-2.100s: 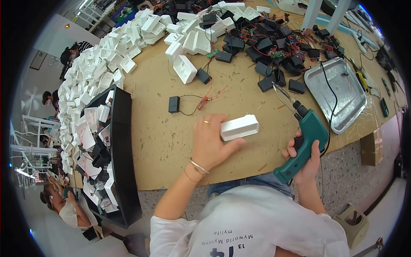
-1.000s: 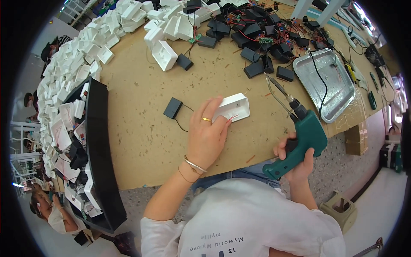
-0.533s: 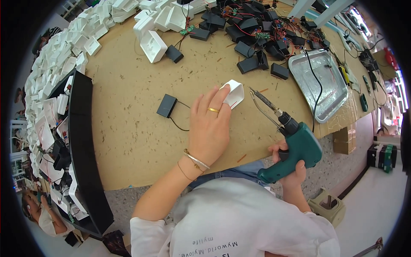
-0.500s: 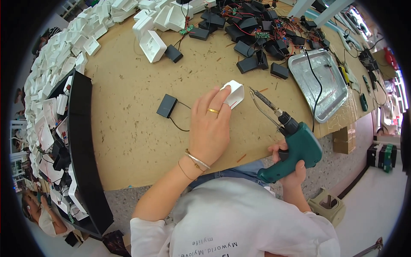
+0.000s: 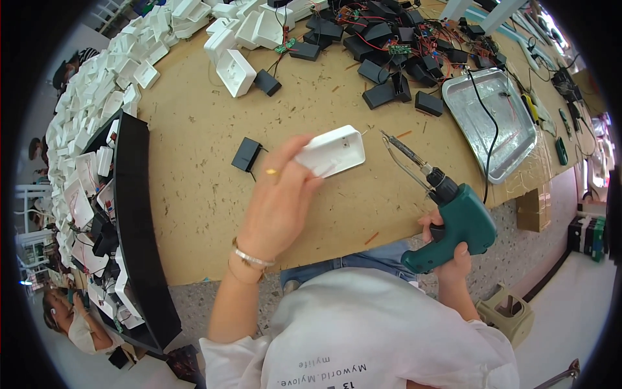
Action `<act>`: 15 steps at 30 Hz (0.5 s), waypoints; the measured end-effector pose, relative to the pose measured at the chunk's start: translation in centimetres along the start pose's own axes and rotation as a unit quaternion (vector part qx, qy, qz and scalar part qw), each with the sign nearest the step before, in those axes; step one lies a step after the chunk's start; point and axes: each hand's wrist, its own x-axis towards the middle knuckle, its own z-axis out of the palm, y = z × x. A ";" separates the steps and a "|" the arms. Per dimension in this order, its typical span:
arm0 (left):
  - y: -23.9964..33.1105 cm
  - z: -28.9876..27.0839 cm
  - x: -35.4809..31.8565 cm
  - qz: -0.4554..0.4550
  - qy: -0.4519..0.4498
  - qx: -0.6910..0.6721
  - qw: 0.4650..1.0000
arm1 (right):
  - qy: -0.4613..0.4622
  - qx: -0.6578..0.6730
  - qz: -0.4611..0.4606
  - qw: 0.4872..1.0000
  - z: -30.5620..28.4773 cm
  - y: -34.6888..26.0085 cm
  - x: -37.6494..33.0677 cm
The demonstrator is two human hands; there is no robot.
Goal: The worker is using a glue gun to fix electronic components into white plastic cases on a production line.
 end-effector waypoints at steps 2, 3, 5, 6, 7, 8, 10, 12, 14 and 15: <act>0.7 -1.1 -1.3 -0.070 0.023 -0.049 0.996 | 0.004 0.005 -0.003 1.000 -0.1 0.1 -0.1; 1.1 -2.0 -1.8 -0.098 0.020 -0.005 0.995 | 0.008 0.003 -0.005 1.000 -0.2 0.0 0.0; 1.9 -2.9 -2.4 -0.127 0.018 0.042 0.991 | 0.012 0.004 -0.007 1.000 -0.3 0.1 0.1; 2.2 -3.2 -2.6 -0.177 -0.020 0.021 0.984 | 0.014 0.014 -0.010 1.000 -0.4 0.3 0.2; 2.5 -3.4 -2.8 -0.225 -0.057 -0.001 0.973 | 0.016 0.025 -0.014 0.999 -0.4 0.4 0.3; 2.7 -3.1 -3.1 -0.226 -0.057 0.001 0.972 | 0.015 0.026 -0.014 0.999 -0.4 0.3 0.3; 3.5 -1.7 -3.4 -0.201 -0.019 -0.112 0.973 | 0.000 0.013 -0.006 1.000 -0.3 0.1 0.4; 4.8 -0.3 -2.4 -0.250 -0.002 -0.151 0.956 | 0.001 0.018 -0.007 1.000 0.0 0.2 0.4; 3.8 1.2 -0.9 -0.094 0.088 0.131 0.983 | 0.005 0.018 -0.010 1.000 0.0 0.2 0.3; 2.8 2.1 -0.3 -0.136 0.125 0.053 0.981 | 0.004 0.019 -0.011 1.000 0.0 0.3 0.3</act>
